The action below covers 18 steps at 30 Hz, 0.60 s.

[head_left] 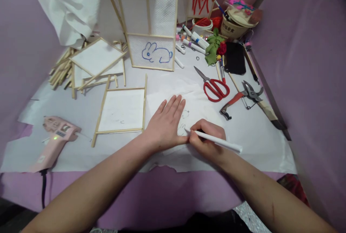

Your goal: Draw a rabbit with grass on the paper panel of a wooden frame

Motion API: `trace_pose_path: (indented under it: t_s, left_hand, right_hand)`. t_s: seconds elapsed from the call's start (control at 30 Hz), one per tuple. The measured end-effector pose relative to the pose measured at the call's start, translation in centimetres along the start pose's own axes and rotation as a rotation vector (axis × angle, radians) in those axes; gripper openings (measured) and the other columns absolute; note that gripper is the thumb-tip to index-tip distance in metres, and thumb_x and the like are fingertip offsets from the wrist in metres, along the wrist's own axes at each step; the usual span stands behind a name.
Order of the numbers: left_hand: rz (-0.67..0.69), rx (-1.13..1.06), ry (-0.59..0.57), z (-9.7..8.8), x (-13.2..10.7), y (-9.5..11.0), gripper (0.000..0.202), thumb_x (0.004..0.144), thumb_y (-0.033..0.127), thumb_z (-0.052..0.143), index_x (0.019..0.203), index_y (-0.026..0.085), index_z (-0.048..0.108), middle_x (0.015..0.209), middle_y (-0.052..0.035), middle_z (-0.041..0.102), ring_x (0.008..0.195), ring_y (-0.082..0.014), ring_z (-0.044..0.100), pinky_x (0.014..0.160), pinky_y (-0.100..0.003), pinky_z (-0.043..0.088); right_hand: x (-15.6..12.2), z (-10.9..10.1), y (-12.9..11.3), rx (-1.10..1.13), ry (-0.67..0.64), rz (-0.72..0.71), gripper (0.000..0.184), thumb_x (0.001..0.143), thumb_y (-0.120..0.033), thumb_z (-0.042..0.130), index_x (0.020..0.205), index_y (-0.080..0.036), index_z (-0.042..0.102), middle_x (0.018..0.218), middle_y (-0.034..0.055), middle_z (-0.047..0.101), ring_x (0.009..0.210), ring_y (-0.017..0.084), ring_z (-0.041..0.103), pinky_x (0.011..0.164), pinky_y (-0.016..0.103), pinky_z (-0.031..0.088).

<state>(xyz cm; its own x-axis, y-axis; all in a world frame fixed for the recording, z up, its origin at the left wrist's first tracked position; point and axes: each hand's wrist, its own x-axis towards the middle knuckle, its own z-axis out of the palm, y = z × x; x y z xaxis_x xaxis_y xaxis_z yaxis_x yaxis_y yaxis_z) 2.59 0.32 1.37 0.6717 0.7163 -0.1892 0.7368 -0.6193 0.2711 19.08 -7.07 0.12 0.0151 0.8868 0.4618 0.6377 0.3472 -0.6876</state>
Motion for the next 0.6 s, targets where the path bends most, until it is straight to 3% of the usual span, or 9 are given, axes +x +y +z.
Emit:
trace_pose_path:
  t_s: [0.6]
  left_hand:
    - [0.025, 0.009, 0.035, 0.03, -0.05, -0.03, 0.106, 0.085, 0.074, 0.051, 0.159, 0.007, 0.017, 0.169, -0.0183, 0.009, 0.158, -0.0315, 0.005, 0.128, -0.050, 0.008]
  right_hand:
    - [0.46, -0.56, -0.10, -0.063, 0.044, 0.057, 0.013, 0.077, -0.011, 0.055, 0.069, -0.021, 0.056, 0.057, -0.0052, 0.059, 0.049, 0.009, 0.052, 0.051, 0.023, 0.042]
